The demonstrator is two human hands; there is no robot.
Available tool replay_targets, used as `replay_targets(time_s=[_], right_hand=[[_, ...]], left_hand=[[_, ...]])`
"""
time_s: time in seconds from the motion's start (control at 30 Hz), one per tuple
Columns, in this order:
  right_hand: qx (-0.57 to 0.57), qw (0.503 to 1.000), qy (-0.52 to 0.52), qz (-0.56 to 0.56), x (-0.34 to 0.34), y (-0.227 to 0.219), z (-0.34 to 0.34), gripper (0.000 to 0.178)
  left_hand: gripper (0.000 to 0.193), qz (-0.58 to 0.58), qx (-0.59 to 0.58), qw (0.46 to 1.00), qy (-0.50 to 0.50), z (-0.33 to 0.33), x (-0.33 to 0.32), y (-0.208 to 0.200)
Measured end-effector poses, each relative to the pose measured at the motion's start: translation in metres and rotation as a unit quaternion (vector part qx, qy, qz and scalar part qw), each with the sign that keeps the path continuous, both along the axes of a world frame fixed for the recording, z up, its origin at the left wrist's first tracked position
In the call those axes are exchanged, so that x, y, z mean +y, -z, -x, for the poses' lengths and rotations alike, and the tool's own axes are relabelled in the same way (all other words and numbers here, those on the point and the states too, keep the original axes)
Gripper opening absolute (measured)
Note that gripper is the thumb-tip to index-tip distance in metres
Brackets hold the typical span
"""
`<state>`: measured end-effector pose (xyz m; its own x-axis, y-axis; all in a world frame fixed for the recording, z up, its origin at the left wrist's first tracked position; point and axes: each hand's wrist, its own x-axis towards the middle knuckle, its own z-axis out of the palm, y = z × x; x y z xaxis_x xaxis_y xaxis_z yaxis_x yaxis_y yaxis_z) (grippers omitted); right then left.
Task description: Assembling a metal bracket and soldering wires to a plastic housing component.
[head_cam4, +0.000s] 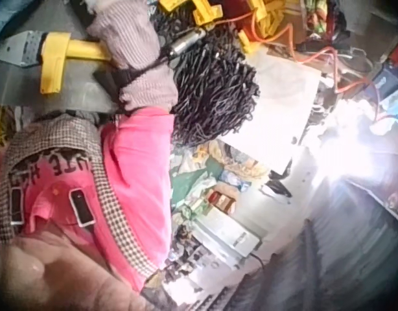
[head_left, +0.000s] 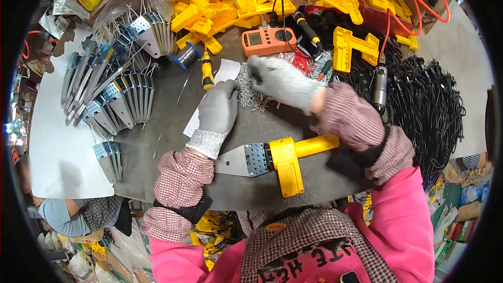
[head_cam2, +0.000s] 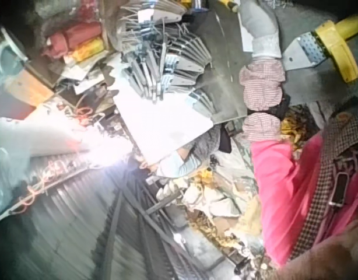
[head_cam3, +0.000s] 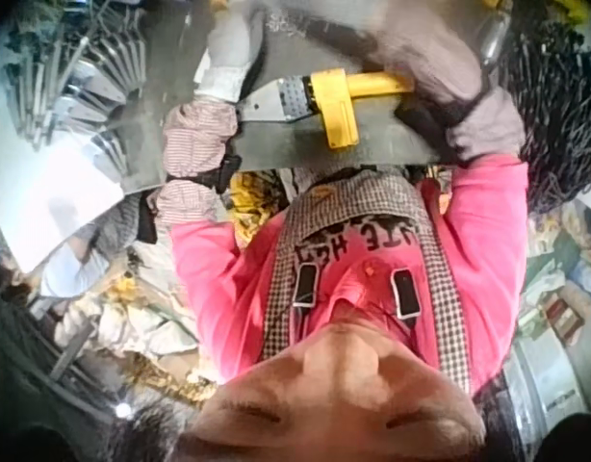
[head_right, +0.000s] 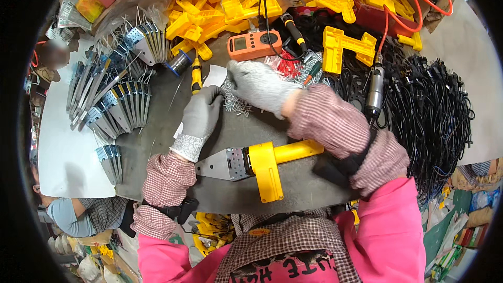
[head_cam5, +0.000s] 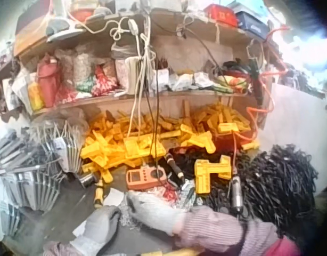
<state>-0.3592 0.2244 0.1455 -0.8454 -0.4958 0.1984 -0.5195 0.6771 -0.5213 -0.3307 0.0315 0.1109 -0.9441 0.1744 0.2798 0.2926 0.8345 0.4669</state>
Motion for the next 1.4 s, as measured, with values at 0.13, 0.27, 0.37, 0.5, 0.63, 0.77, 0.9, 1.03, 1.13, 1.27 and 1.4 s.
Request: replay_targets(time_s=[0.13, 0.27, 0.37, 0.5, 0.63, 0.77, 0.9, 1.03, 1.13, 1.27, 1.4], right_hand=[[0.049, 0.993, 0.023, 0.102, 0.049, -0.028, -0.08, 0.027], [-0.059, 0.965, 0.195, 0.166, 0.095, 0.002, -0.169, 0.016], [-0.023, 0.954, 0.248, 0.165, 0.086, 0.018, -0.197, 0.019], [0.071, 0.969, 0.179, 0.153, 0.093, 0.048, -0.198, 0.021], [0.057, 0.98, 0.156, 0.113, 0.099, 0.059, -0.198, 0.025], [0.071, 0.972, 0.16, 0.156, 0.1, 0.061, -0.197, 0.026], [0.094, 0.976, 0.154, 0.118, 0.101, 0.063, -0.196, 0.025], [0.128, 0.978, 0.153, 0.066, 0.1, 0.059, -0.195, 0.03], [0.152, 0.973, 0.153, 0.076, 0.104, 0.062, -0.193, 0.031], [0.137, 0.97, 0.185, 0.078, 0.1, 0.063, -0.194, 0.03], [0.136, 0.976, 0.142, 0.099, 0.097, 0.057, -0.195, 0.031]], left_hand=[[0.014, 0.053, 0.025, 0.997, 0.045, -0.02, -0.017, 0.0], [0.016, -0.162, -0.22, 0.944, 0.184, -0.04, 0.052, -0.019], [0.016, -0.172, -0.278, 0.906, 0.269, -0.045, 0.094, -0.021], [0.015, -0.107, -0.24, 0.903, 0.339, -0.051, 0.113, -0.008], [0.015, 0.006, -0.028, 0.903, 0.429, -0.057, 0.113, -0.011], [0.027, 0.007, -0.052, 0.892, 0.448, -0.076, 0.102, -0.015], [0.03, 0.021, -0.065, 0.912, 0.404, -0.08, 0.1, -0.014], [0.026, -0.014, 0.017, 0.917, 0.398, -0.079, 0.093, -0.014], [0.014, 0.051, -0.002, 0.97, 0.237, -0.044, 0.053, -0.012], [0.011, 0.165, -0.028, 0.984, 0.066, -0.026, 0.024, -0.006], [0.011, 0.18, -0.009, 0.982, 0.058, -0.028, 0.019, -0.001]])
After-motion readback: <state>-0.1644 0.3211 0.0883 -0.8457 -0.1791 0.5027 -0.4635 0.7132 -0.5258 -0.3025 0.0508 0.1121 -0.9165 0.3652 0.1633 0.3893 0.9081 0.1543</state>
